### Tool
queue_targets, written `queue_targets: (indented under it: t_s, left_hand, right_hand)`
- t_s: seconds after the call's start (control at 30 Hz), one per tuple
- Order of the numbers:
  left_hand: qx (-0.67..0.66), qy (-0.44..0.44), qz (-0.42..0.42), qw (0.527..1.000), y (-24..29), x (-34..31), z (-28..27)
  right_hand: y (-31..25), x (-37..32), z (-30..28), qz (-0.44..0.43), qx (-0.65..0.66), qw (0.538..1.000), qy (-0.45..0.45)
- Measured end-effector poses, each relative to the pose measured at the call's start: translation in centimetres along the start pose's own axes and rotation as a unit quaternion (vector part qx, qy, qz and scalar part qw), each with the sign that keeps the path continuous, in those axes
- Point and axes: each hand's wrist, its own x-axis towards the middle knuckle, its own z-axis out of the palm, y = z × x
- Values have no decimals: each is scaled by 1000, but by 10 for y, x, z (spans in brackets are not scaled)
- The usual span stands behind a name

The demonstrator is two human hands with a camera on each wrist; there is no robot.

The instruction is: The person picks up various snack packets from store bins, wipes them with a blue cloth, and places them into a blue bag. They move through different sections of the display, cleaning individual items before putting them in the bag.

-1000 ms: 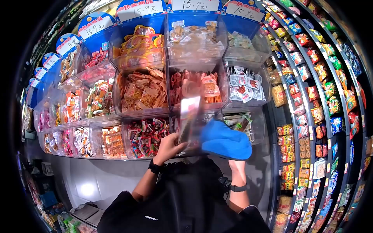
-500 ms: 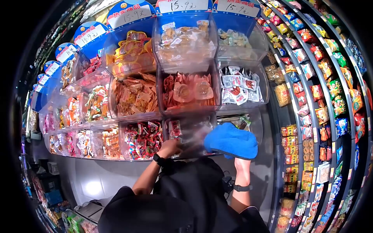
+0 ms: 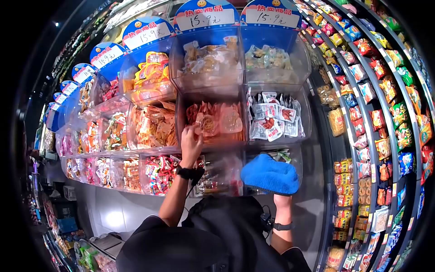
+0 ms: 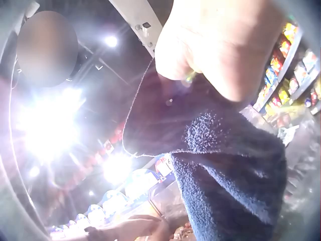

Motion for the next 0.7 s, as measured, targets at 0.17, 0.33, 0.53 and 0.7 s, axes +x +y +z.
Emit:
queue_targets:
  t_s: [0.17,0.33,0.53,0.7]
  left_hand:
    - [93,-3,-18,996,-3,23,28]
    - [188,-60,-12,980,-11,26,41]
    - [-97,-60,-176,978,-44,23,52]
    - [-445,45,-316,836,-31,8,42]
  right_hand:
    - [11,14,-19,-5,2,1000,-7]
    - [1,32,-18,45,71,996,2]
    - [-8,54,-7,26,51,997,-46]
    - [13,52,-14,-6,21,996,-86]
